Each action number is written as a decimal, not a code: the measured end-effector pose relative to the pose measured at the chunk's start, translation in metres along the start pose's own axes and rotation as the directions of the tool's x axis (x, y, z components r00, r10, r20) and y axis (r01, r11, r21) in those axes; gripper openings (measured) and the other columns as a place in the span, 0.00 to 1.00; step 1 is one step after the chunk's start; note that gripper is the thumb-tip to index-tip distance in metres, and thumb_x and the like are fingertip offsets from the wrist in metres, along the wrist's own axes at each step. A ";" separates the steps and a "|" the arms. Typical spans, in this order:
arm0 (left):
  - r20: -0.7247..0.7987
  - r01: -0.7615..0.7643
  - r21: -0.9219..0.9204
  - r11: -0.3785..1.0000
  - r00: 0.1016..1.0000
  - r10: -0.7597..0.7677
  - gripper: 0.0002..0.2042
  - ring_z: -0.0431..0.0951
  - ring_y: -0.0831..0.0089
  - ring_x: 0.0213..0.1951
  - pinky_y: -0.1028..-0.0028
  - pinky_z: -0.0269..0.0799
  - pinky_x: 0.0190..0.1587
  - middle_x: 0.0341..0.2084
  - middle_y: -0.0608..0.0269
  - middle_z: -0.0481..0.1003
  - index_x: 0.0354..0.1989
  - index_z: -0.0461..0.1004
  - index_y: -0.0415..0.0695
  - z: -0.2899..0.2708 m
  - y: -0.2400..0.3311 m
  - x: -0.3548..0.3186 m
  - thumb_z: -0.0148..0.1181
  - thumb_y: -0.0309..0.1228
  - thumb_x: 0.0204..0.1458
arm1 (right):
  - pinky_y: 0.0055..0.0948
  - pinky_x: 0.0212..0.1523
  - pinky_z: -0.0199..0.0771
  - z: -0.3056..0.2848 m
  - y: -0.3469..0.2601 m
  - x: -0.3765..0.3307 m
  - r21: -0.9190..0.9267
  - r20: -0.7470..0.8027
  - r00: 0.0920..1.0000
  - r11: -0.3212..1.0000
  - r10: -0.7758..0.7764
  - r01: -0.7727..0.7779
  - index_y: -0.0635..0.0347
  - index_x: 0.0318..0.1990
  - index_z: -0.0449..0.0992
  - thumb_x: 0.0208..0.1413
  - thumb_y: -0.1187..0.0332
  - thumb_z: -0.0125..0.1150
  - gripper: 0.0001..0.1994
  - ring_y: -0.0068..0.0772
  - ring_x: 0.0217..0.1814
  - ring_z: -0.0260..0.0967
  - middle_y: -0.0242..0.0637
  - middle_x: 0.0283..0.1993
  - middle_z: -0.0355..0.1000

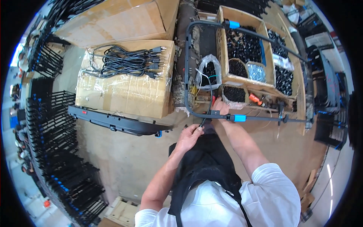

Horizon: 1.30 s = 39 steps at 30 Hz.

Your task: Assembling the handle and console components of a treadmill including wiring and fasteners.

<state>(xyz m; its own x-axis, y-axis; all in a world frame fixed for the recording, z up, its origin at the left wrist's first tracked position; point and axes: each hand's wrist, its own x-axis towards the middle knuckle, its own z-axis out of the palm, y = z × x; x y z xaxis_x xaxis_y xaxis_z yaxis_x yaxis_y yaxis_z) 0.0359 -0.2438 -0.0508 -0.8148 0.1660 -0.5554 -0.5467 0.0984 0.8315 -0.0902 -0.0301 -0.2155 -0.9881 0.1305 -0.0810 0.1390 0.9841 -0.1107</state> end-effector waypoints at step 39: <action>-0.242 -0.059 -0.057 0.997 0.969 0.044 0.15 0.76 0.77 0.36 0.74 0.73 0.44 0.35 0.65 0.80 0.46 0.77 0.37 0.048 0.001 0.019 0.48 0.35 0.75 | 0.56 0.64 0.71 -0.210 -0.001 -0.166 0.474 0.523 0.780 0.878 -0.343 0.069 0.65 0.81 0.42 0.54 0.73 0.60 0.48 0.64 0.64 0.68 0.63 0.61 0.65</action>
<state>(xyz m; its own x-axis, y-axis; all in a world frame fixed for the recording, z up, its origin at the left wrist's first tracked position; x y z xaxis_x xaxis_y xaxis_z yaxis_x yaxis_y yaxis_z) 0.0291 -0.1938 -0.0598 -0.8602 -0.0719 -0.5048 -0.5079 0.0329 0.8608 0.0597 -0.0278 0.0062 -0.7846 -0.2991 -0.5431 0.0851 0.8157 -0.5722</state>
